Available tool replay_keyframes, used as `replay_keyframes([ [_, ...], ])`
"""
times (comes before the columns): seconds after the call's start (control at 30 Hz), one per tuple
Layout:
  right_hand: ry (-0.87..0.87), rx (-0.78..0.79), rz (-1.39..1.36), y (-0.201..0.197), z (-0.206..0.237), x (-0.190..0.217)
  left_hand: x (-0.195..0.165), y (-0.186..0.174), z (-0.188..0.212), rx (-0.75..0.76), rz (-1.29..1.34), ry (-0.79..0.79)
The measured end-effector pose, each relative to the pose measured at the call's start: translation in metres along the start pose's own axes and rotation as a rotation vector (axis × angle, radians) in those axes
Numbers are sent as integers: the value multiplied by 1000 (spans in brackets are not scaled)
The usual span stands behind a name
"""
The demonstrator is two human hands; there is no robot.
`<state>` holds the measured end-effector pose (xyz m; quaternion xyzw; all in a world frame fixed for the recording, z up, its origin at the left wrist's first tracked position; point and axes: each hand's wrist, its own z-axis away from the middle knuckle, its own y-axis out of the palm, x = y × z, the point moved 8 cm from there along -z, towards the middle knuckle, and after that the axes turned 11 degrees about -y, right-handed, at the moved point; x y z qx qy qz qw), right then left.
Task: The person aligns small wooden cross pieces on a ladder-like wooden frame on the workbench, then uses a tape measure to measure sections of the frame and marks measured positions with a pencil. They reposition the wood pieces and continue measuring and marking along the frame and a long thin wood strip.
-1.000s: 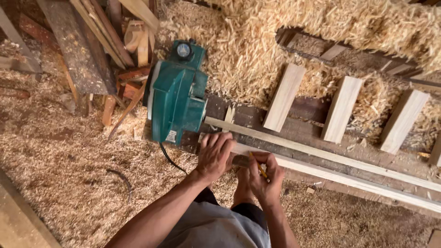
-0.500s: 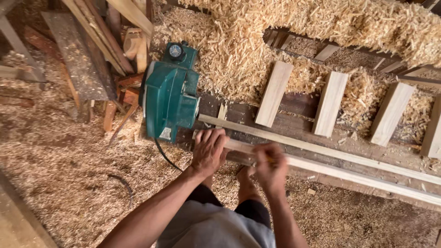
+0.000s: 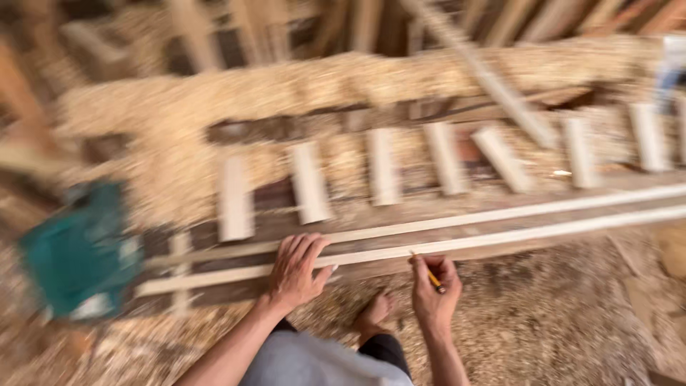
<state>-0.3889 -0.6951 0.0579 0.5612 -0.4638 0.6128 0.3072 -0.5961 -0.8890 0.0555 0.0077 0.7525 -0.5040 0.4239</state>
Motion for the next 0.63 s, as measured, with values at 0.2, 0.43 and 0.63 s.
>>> replay_keyframes([
  [0.2, -77, -153, 50, -173, -71, -23, -124, 171, -64, 226, -20, 21],
  [0.43, 130, -326, 0, -333, -123, -60, -240, 298, -153, 250, -183, 10],
  [0.63, 102, -434, -83, -418, -177, -96, -324, 391, -221, 543, -390, -29],
])
